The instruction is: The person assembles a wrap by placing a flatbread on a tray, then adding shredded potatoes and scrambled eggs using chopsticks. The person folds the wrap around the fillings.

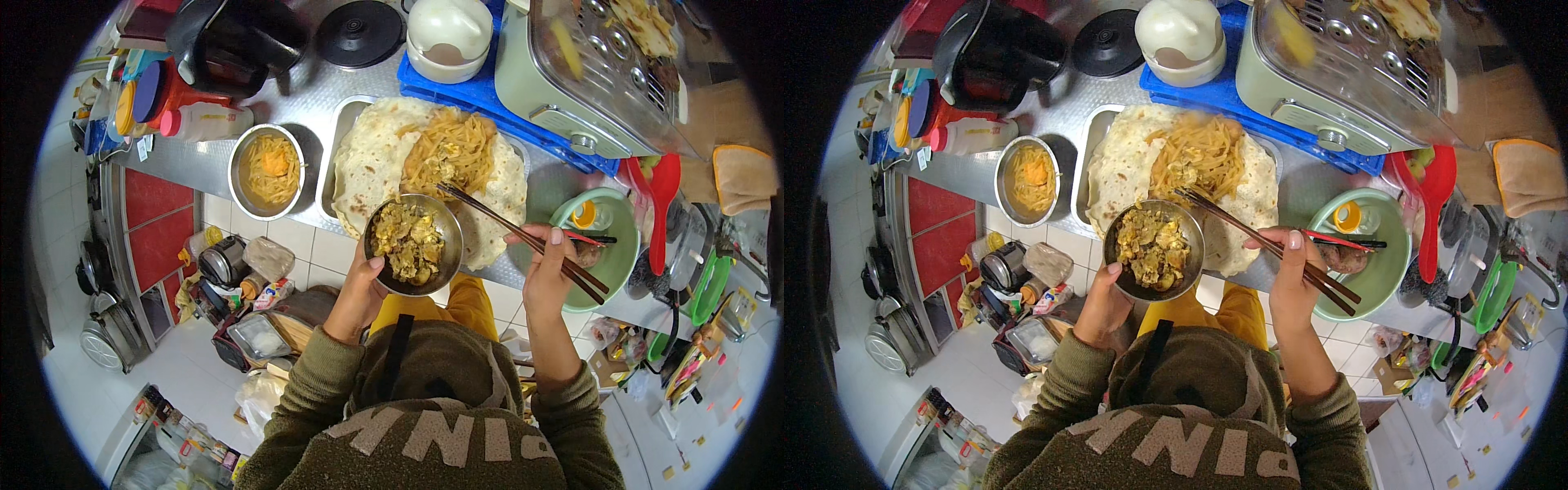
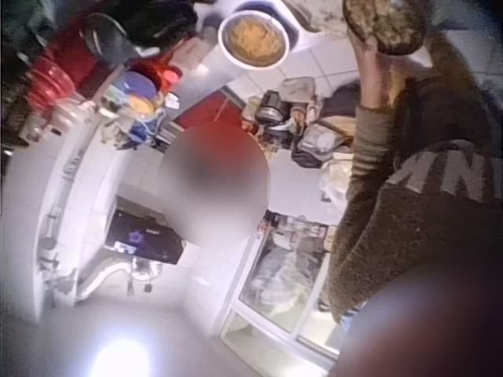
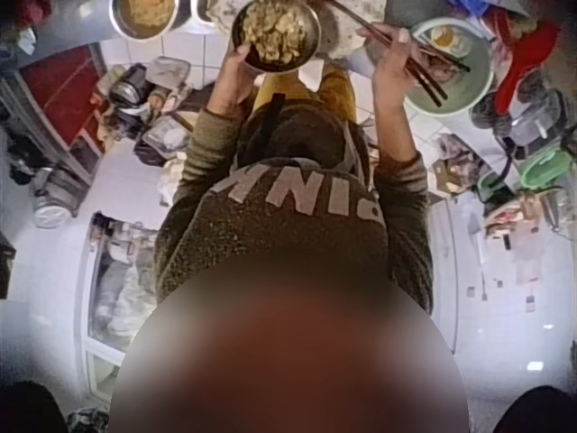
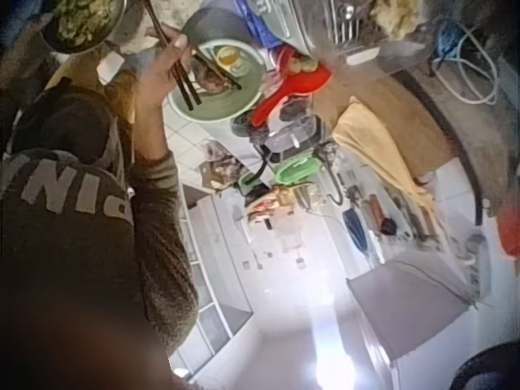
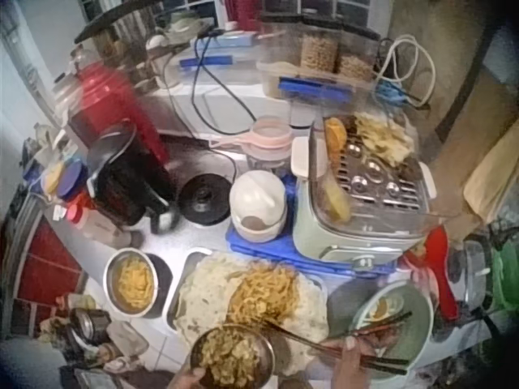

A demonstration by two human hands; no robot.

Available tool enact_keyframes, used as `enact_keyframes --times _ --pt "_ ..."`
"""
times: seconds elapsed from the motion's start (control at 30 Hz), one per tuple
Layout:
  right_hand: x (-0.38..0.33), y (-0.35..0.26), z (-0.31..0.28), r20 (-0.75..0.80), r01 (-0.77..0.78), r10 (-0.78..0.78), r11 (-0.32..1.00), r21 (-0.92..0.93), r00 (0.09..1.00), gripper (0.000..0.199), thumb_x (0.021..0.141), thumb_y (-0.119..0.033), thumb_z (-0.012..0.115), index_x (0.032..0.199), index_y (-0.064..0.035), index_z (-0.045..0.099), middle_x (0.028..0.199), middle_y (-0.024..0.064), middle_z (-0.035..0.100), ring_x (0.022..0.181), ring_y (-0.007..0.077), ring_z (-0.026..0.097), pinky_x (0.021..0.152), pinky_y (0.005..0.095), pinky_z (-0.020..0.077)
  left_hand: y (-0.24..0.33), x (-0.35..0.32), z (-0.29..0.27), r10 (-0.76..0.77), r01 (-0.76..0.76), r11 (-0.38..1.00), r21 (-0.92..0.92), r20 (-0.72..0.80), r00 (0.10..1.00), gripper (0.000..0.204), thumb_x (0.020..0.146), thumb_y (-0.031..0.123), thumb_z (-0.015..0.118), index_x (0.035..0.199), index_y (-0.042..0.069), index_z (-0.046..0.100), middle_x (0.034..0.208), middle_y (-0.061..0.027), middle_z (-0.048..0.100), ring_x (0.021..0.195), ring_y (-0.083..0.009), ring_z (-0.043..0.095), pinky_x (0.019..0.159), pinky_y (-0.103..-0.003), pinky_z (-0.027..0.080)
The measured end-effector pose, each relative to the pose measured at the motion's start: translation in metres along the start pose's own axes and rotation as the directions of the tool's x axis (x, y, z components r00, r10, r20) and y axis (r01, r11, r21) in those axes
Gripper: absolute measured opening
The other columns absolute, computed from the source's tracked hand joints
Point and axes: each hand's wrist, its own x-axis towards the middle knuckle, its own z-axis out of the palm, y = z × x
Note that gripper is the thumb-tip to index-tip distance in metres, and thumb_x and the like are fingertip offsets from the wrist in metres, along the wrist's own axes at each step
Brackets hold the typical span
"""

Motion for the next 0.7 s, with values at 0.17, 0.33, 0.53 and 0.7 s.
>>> enact_keyframes --times 0.17,0.33,0.53,0.7 --pt "-0.017 -0.012 -0.005 0.090 0.107 -0.110 0.994 0.037 0.990 0.047 0.105 -0.028 0.038 0.090 0.0063 0.067 0.088 0.0170 0.068 0.083 0.0229 0.064 0.081 0.0340 0.0494 0.000 -0.004 -0.005 -0.017 0.018 0.999 -0.029 0.040 0.999 0.090 0.084 0.038 0.067 0.155 0.010 0.017 0.151 -0.0122 0.035 0.139 -0.0274 0.038 0.112 -0.043 0.037" --pt "-0.032 -0.042 -0.005 0.270 0.161 -0.124 0.980 -0.119 0.955 0.049 0.104 -0.029 0.040 0.086 0.0042 0.070 0.090 0.0180 0.066 0.087 0.0254 0.063 0.080 0.0353 0.0498 0.001 -0.008 -0.007 0.012 -0.004 0.996 -0.085 0.094 0.995 0.095 0.081 0.039 0.070 0.154 0.007 0.019 0.151 -0.0140 0.035 0.140 -0.0282 0.036 0.114 -0.043 0.032" --pt "-0.042 -0.061 0.000 0.408 0.268 -0.184 0.950 -0.158 0.894 0.039 0.101 -0.028 0.049 0.092 0.0031 0.071 0.095 0.0173 0.066 0.085 0.0253 0.063 0.077 0.0354 0.0508 0.012 -0.015 0.004 0.015 -0.011 1.000 -0.028 0.162 0.987 0.101 0.078 0.041 0.073 0.154 0.004 0.018 0.151 -0.0156 0.035 0.140 -0.0280 0.036 0.115 -0.042 0.030" --pt "-0.038 -0.045 0.009 0.504 0.523 -0.396 0.841 -0.138 0.768 0.021 0.092 -0.017 0.061 0.095 0.0024 0.070 0.096 0.0157 0.067 0.084 0.0278 0.066 0.074 0.0357 0.0522 0.013 -0.016 0.010 -0.014 0.010 1.000 0.025 0.167 0.986 0.102 0.079 0.038 0.073 0.155 0.004 0.014 0.152 -0.0173 0.033 0.139 -0.0282 0.037 0.115 -0.041 0.030"
